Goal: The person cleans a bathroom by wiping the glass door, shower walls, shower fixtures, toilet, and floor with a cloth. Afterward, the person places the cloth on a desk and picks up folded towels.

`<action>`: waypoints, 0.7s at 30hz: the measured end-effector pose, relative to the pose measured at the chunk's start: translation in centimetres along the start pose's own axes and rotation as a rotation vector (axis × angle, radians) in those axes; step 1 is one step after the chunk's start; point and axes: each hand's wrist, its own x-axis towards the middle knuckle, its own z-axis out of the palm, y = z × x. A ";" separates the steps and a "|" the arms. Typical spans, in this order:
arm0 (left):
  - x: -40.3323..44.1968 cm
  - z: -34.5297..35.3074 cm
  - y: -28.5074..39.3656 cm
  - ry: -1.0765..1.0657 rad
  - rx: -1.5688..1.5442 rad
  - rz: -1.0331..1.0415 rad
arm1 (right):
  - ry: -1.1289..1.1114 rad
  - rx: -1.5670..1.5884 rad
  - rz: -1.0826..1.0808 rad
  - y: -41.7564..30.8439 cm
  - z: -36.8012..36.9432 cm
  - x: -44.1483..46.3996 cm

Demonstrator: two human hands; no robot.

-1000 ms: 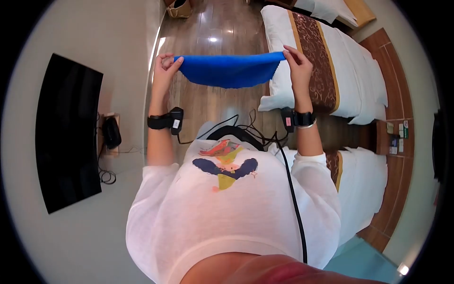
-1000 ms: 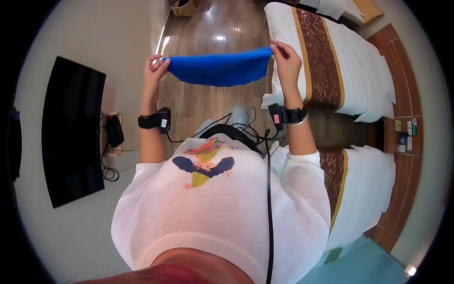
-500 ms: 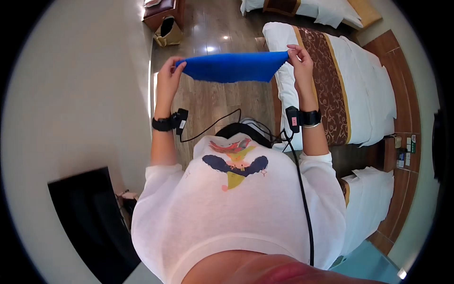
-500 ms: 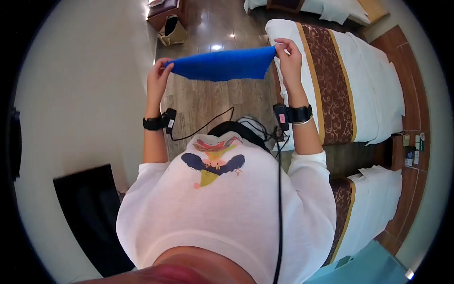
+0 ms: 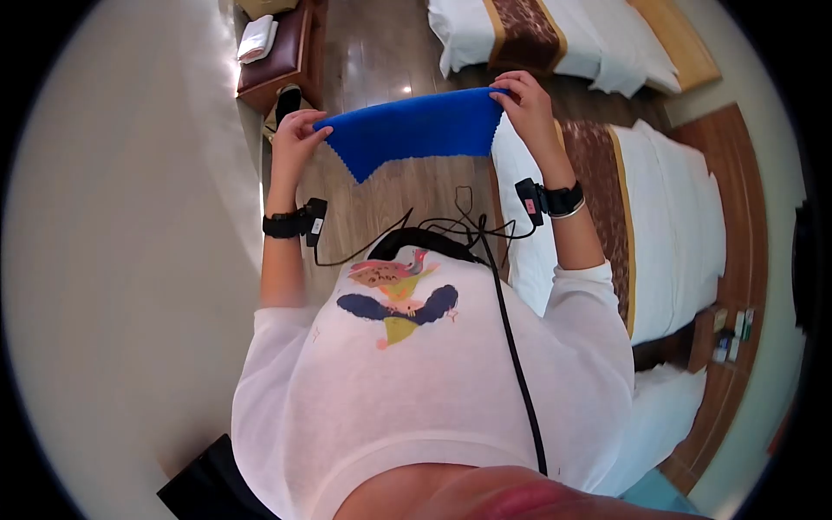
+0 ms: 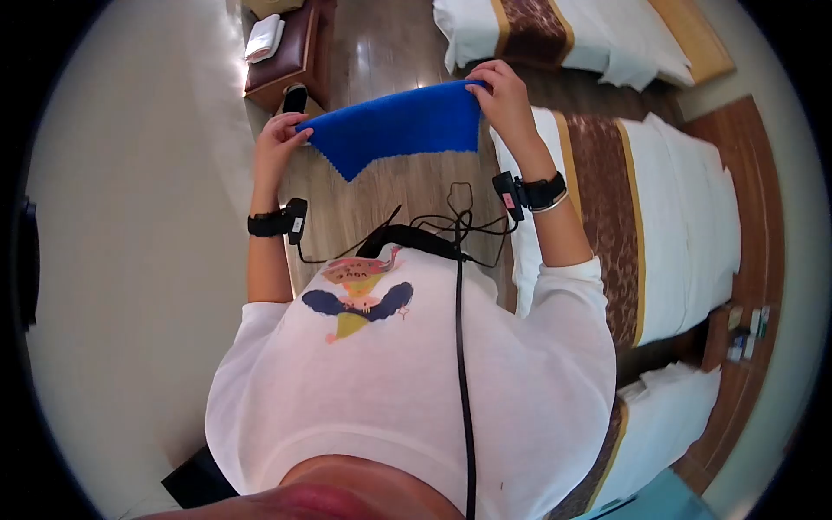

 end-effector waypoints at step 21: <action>46.8 -5.5 -11.4 0.008 -0.064 0.030 | -0.058 -0.103 -0.022 17.6 16.2 41.0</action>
